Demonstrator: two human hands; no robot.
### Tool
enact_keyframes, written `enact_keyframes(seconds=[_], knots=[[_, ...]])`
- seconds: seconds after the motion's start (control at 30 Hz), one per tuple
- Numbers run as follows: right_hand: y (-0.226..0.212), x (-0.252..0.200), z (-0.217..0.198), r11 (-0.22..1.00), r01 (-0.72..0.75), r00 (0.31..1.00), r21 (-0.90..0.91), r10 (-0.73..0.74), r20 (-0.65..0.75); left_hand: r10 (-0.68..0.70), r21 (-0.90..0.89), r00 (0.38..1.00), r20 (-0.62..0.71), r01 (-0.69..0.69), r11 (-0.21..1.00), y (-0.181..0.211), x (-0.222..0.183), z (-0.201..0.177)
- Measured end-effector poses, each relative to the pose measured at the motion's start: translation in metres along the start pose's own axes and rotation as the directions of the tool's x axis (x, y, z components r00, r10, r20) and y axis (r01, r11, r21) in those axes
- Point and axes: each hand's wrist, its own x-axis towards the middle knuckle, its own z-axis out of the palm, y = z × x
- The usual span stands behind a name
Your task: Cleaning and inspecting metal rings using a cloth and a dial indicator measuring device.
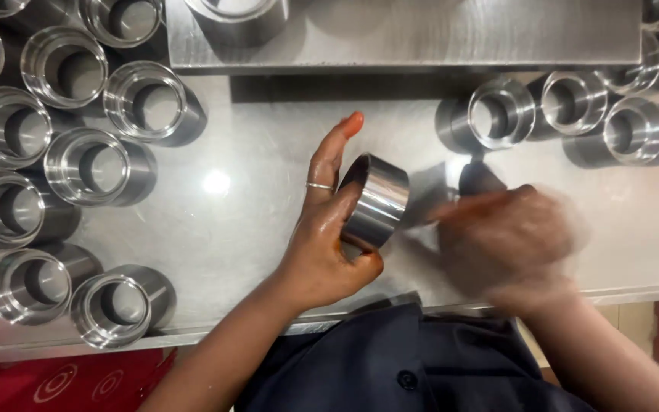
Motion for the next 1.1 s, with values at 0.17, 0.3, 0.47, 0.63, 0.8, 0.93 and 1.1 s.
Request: enact_keyframes(seconds=[0.17, 0.3, 0.47, 0.63, 0.8, 0.93, 1.1], knots=[[-0.07, 0.084, 0.017, 0.879, -0.278, 0.959, 0.387, 0.228, 0.171, 0.003, -0.03, 1.0, 0.007, -0.003, 1.0, 0.011, 0.002, 0.006], [-0.06, 0.062, 0.068, -0.17, -0.836, 0.498, 0.522, 0.165, 0.851, 0.086, 0.156, 0.996, 0.012, -0.087, 0.984, 0.005, -0.013, 0.004], [-0.062, 0.089, 0.031, 0.308, -0.732, 0.681, 0.608, 0.289, 0.673, 0.035, 0.109, 0.996, 0.083, -0.044, 0.993, 0.009, -0.007, 0.002], [-0.063, 0.064, 0.036, 0.33, -0.737, 0.674, 0.59, 0.415, 0.611, 0.032, 0.063, 0.997, 0.068, -0.036, 0.997, 0.004, -0.014, 0.008], [-0.057, 0.06, 0.052, -0.223, -0.853, 0.453, 0.472, 0.133, 0.882, 0.092, 0.132, 0.989, 0.118, -0.107, 0.986, 0.01, -0.008, 0.003], [-0.07, 0.113, 0.011, 0.688, -0.588, 0.793, 0.424, 0.388, 0.471, 0.011, 0.02, 0.991, 0.135, -0.014, 1.0, 0.01, -0.009, 0.006], [-0.068, 0.075, 0.042, 0.587, -0.575, 0.816, 0.57, 0.368, 0.445, 0.089, 0.071, 0.994, 0.057, -0.093, 0.993, 0.003, -0.016, 0.005]])
